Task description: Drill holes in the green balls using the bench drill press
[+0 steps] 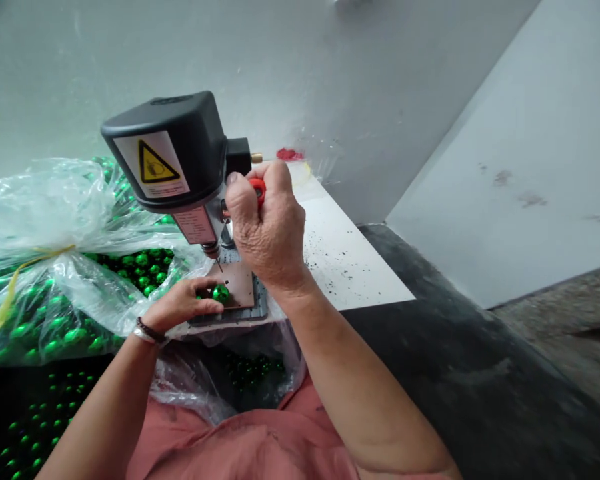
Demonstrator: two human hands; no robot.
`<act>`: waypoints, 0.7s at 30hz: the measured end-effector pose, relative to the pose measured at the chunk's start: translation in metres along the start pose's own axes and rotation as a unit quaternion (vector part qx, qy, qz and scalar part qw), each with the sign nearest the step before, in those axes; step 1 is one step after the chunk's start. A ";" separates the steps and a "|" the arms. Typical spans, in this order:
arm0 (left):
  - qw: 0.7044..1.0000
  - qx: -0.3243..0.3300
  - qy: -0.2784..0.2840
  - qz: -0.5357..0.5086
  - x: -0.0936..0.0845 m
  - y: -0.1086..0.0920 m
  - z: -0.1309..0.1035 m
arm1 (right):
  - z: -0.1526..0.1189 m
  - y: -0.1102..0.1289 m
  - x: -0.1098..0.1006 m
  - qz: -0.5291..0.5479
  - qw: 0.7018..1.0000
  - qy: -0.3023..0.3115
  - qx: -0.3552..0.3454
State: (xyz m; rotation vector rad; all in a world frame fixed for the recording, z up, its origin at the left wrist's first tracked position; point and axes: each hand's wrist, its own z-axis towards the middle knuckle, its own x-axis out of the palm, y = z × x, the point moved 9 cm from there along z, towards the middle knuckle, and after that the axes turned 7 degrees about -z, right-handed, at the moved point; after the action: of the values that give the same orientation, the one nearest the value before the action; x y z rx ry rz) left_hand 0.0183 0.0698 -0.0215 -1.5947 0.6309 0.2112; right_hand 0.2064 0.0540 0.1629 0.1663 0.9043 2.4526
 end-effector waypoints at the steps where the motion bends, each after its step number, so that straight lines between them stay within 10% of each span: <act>1: 0.999 0.008 0.026 -0.027 0.002 -0.002 -0.004 | -0.001 -0.001 0.000 0.004 1.000 0.000 0.002; 8: 0.957 -0.029 -0.094 -0.274 -0.015 0.014 -0.003 | -0.007 -0.006 0.001 0.004 1.000 0.001 0.018; 12: 0.905 -0.073 -0.066 -0.415 0.000 0.029 0.003 | -0.009 -0.009 0.002 0.018 1.000 0.013 0.017; 21: 0.980 -0.013 -0.095 -0.173 -0.012 0.026 0.003 | -0.011 -0.008 -0.001 0.000 1.000 0.016 0.017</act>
State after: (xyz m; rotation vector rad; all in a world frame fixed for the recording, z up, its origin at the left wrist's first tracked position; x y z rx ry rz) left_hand -0.0045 0.0761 -0.0388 -1.6570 0.1984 0.1103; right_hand 0.2078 0.0523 0.1492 0.1401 0.9590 2.4469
